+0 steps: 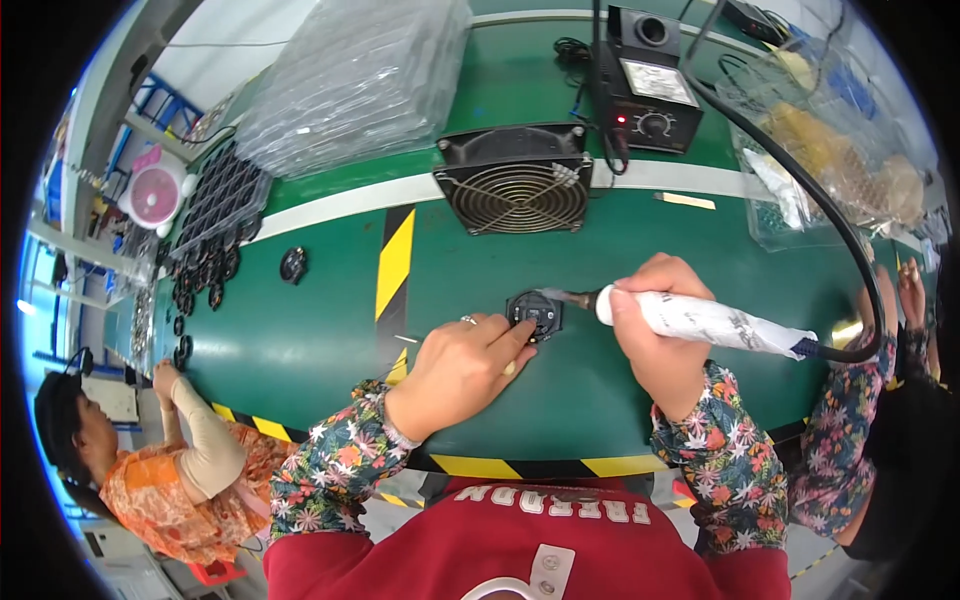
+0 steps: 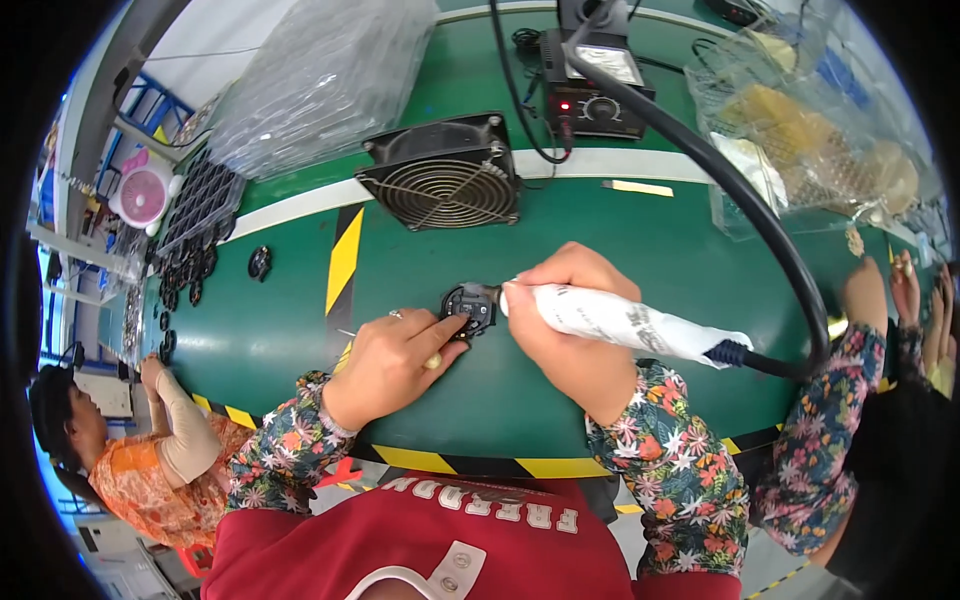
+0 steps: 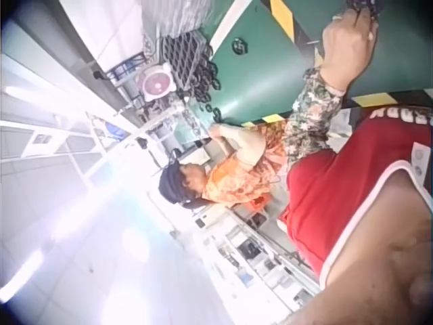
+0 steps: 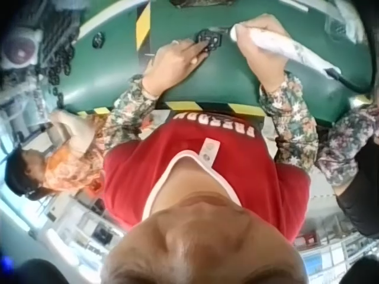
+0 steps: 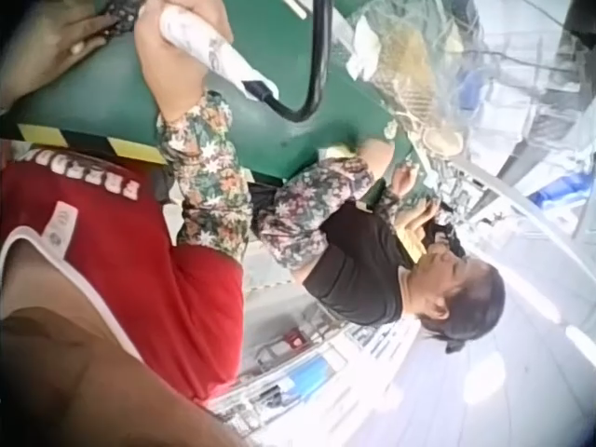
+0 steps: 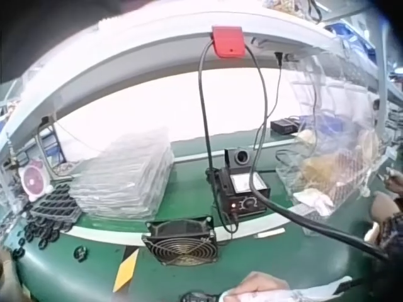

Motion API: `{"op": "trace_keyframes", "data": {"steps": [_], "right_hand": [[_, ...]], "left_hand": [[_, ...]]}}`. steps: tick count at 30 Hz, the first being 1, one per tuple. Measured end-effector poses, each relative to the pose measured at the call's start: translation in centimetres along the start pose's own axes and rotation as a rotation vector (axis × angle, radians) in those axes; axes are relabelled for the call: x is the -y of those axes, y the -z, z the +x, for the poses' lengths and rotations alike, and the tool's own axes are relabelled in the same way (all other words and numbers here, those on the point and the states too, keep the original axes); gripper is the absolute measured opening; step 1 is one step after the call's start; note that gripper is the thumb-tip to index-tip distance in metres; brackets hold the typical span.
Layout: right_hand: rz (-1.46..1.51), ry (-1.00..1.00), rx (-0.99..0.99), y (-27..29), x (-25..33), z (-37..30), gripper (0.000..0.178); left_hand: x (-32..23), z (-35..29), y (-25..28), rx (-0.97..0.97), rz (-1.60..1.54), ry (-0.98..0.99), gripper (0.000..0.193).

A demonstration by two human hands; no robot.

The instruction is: The person solders electronic components onto small circular plastic parts using a soldering iron on an assembly workbench.

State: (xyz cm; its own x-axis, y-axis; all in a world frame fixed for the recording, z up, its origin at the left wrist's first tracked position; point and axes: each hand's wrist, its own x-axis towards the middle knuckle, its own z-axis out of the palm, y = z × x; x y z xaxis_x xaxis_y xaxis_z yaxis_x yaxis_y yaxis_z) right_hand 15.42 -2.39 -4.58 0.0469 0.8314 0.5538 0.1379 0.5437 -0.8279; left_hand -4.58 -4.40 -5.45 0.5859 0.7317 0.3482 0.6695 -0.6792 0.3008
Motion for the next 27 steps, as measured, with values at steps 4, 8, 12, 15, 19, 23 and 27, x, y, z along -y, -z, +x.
{"op": "trace_keyframes", "data": {"steps": [4,8,12,15,19,23,27], "right_hand": [[0.014,-0.045,0.022,0.1,-0.1,-0.1,0.011],[0.038,-0.094,0.011,0.3,-0.5,-0.2,0.014],[0.002,-0.109,0.051,0.4,-0.6,-0.1,0.014],[-0.043,-0.095,0.072,0.4,-0.5,-0.1,0.015],[-0.084,-0.099,0.098,0.3,-0.6,0.0,0.015],[-0.092,-0.114,0.112,0.3,-0.6,0.1,0.015],[-0.096,-0.106,0.118,0.2,-0.5,0.0,0.015]], "left_hand": [[-0.5,2.0,2.7,-0.116,-0.125,-0.037,0.021],[-1.2,3.6,4.7,-0.323,-0.540,0.092,0.017],[1.2,3.5,2.5,-0.286,-0.508,-0.045,0.056],[2.3,2.9,1.4,-0.279,-0.540,-0.060,0.056],[2.2,2.8,0.8,-0.271,-0.566,-0.027,0.056],[2.4,2.7,0.7,-0.248,-0.555,-0.041,0.056],[2.2,2.7,1.0,-0.222,-0.557,-0.047,0.053]]}}
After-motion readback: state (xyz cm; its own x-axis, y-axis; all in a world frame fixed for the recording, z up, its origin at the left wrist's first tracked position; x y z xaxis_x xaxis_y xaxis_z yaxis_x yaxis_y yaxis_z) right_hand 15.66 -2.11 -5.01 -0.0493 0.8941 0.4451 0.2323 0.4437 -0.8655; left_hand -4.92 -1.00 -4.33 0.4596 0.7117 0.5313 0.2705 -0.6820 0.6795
